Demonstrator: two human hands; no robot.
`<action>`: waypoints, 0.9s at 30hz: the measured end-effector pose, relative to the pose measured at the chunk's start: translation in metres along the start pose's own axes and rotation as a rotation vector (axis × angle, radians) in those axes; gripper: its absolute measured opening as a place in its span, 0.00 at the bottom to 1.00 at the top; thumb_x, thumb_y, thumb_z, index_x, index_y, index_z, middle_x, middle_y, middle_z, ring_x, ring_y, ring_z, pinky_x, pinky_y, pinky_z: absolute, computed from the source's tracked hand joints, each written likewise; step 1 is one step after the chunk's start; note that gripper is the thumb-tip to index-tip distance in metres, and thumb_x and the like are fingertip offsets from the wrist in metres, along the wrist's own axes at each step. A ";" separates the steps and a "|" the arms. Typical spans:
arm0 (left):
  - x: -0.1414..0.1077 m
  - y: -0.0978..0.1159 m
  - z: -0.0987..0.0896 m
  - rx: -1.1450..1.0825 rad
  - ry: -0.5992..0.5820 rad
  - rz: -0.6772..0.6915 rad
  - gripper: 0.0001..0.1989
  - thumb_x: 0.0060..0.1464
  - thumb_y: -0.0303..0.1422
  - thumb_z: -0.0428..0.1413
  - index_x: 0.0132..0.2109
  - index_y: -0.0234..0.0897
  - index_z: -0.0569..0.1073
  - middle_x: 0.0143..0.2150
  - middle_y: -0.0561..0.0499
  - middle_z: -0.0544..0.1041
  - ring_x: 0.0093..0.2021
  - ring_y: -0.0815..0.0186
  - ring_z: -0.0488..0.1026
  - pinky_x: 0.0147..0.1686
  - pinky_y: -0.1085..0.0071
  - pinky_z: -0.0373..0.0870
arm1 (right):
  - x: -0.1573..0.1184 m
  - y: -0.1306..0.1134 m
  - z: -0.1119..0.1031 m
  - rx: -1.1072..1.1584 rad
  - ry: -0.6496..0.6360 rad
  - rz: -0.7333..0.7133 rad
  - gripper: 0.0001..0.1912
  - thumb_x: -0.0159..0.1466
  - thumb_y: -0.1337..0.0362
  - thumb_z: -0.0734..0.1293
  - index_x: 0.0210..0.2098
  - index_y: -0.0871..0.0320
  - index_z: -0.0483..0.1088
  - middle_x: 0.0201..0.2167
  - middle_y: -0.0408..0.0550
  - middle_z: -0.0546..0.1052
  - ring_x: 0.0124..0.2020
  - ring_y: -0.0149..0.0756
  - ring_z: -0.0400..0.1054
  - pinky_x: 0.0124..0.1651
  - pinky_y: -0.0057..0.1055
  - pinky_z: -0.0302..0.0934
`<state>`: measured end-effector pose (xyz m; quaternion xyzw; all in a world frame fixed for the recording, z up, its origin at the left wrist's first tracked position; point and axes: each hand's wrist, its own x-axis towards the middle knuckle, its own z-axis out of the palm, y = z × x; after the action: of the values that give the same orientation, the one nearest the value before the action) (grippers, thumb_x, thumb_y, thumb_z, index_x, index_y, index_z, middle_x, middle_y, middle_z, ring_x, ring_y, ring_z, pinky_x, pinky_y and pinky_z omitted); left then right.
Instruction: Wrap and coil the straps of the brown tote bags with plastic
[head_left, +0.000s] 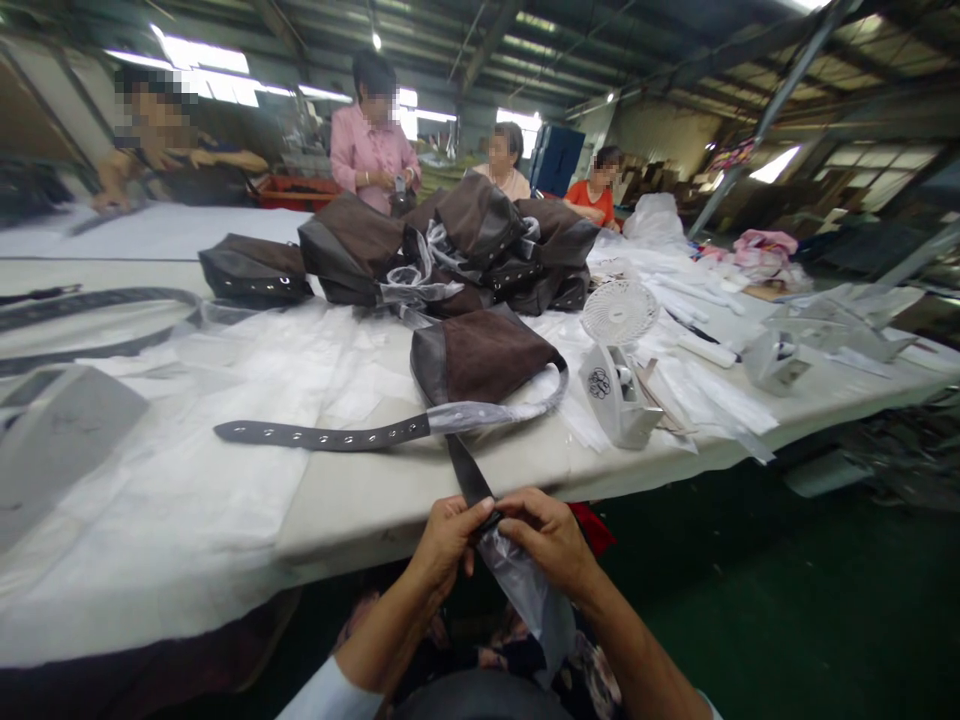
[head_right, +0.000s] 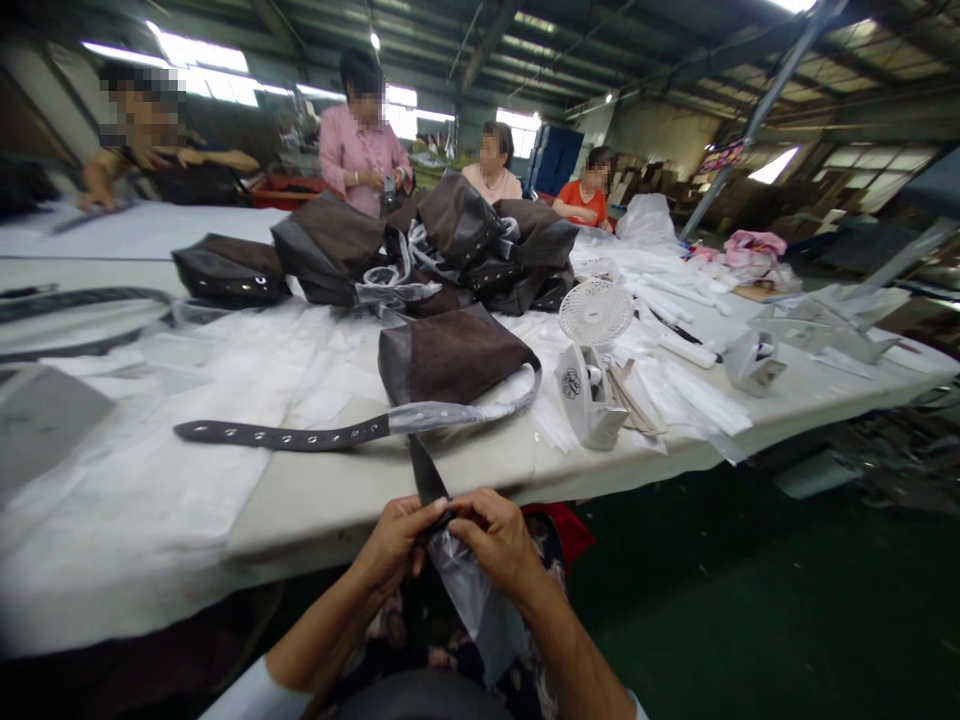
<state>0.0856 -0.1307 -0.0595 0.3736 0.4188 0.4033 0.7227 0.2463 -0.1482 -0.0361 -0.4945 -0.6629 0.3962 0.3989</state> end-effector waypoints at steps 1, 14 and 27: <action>0.000 0.000 0.000 -0.002 0.000 0.003 0.20 0.46 0.46 0.59 0.28 0.29 0.70 0.15 0.60 0.57 0.12 0.79 0.50 0.06 0.82 0.50 | 0.001 0.001 -0.001 0.002 -0.004 -0.010 0.09 0.57 0.70 0.67 0.37 0.54 0.75 0.31 0.42 0.73 0.34 0.32 0.67 0.38 0.27 0.59; -0.011 -0.002 -0.015 -0.106 -0.045 0.078 0.16 0.44 0.39 0.63 0.33 0.31 0.69 0.21 0.55 0.70 0.13 0.79 0.58 0.08 0.83 0.54 | 0.001 0.015 0.006 0.169 0.001 0.113 0.13 0.56 0.63 0.68 0.42 0.58 0.73 0.29 0.44 0.74 0.30 0.33 0.67 0.33 0.27 0.60; -0.009 0.002 -0.022 -0.116 -0.029 0.013 0.15 0.43 0.37 0.64 0.34 0.29 0.72 0.24 0.51 0.72 0.16 0.78 0.62 0.10 0.83 0.57 | -0.009 -0.001 0.006 0.266 -0.052 0.254 0.12 0.55 0.58 0.70 0.30 0.62 0.77 0.24 0.46 0.75 0.26 0.32 0.66 0.29 0.26 0.60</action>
<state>0.0619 -0.1331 -0.0631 0.3394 0.3819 0.4262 0.7466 0.2424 -0.1574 -0.0389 -0.5066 -0.5472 0.5401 0.3901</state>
